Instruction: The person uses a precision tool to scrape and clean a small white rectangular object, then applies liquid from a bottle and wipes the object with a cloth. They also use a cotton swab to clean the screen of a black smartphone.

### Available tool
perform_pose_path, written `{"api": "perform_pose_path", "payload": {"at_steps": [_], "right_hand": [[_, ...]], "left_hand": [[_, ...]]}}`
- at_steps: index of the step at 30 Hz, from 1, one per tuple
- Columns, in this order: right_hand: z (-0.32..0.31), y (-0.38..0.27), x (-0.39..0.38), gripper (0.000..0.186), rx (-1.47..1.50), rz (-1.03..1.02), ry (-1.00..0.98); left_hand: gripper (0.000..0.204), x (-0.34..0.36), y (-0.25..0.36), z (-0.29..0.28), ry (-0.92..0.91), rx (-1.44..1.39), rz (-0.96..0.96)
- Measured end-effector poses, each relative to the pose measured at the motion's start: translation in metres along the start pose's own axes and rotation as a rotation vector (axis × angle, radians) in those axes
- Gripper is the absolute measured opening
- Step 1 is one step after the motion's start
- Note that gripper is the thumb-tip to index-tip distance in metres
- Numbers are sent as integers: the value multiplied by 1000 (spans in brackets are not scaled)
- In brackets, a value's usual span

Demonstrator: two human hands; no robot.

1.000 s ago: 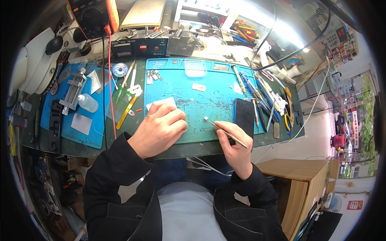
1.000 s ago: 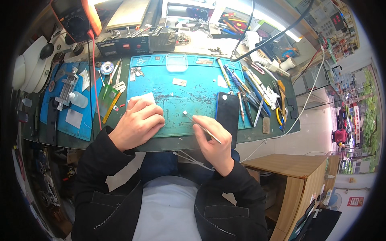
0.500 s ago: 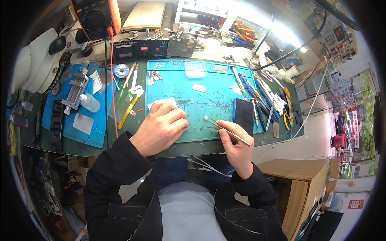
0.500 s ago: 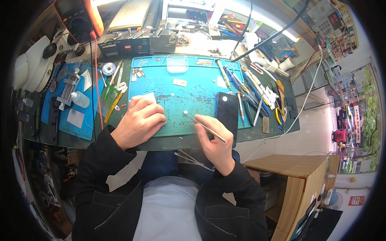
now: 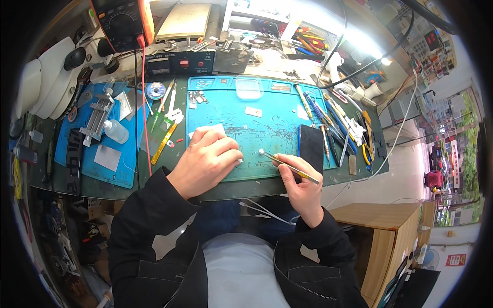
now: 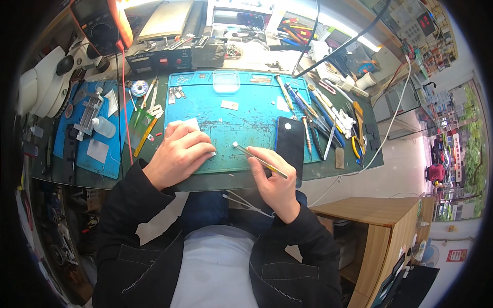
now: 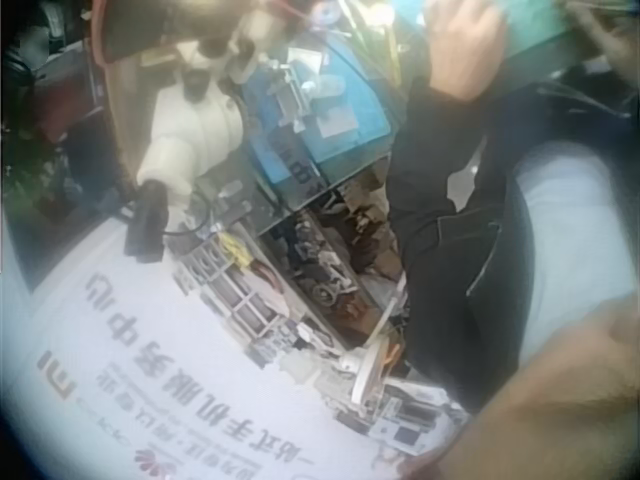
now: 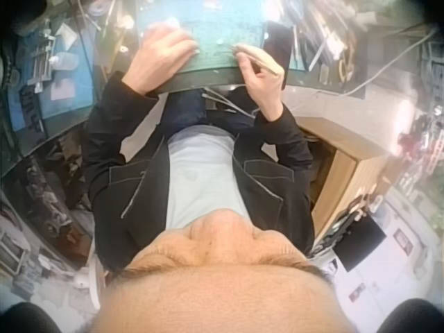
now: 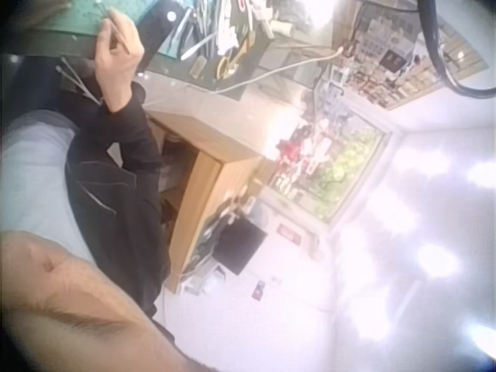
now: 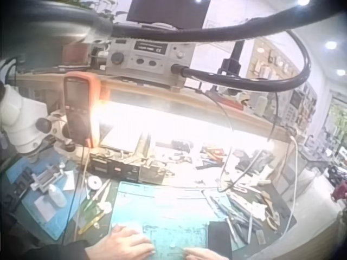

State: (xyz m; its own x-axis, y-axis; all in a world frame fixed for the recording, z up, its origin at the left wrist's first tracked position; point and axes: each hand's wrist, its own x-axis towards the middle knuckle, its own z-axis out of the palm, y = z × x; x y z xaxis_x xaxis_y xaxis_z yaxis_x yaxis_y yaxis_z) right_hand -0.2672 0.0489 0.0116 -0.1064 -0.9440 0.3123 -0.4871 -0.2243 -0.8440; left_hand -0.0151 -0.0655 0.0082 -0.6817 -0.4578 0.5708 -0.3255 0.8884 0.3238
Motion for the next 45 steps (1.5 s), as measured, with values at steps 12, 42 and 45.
{"api": "perform_pose_path", "payload": {"at_steps": [12,42,45], "right_hand": [[4,-3,1,23,-21,-19,42],[-73,10,-60,14,48,101,294],[-79,17,-73,12,32,86,345]], "left_hand": [[13,0,-1,1,-12,16,-1],[19,6,5,-4,19,54,41],[23,10,17,-7,45,126,73]]}}
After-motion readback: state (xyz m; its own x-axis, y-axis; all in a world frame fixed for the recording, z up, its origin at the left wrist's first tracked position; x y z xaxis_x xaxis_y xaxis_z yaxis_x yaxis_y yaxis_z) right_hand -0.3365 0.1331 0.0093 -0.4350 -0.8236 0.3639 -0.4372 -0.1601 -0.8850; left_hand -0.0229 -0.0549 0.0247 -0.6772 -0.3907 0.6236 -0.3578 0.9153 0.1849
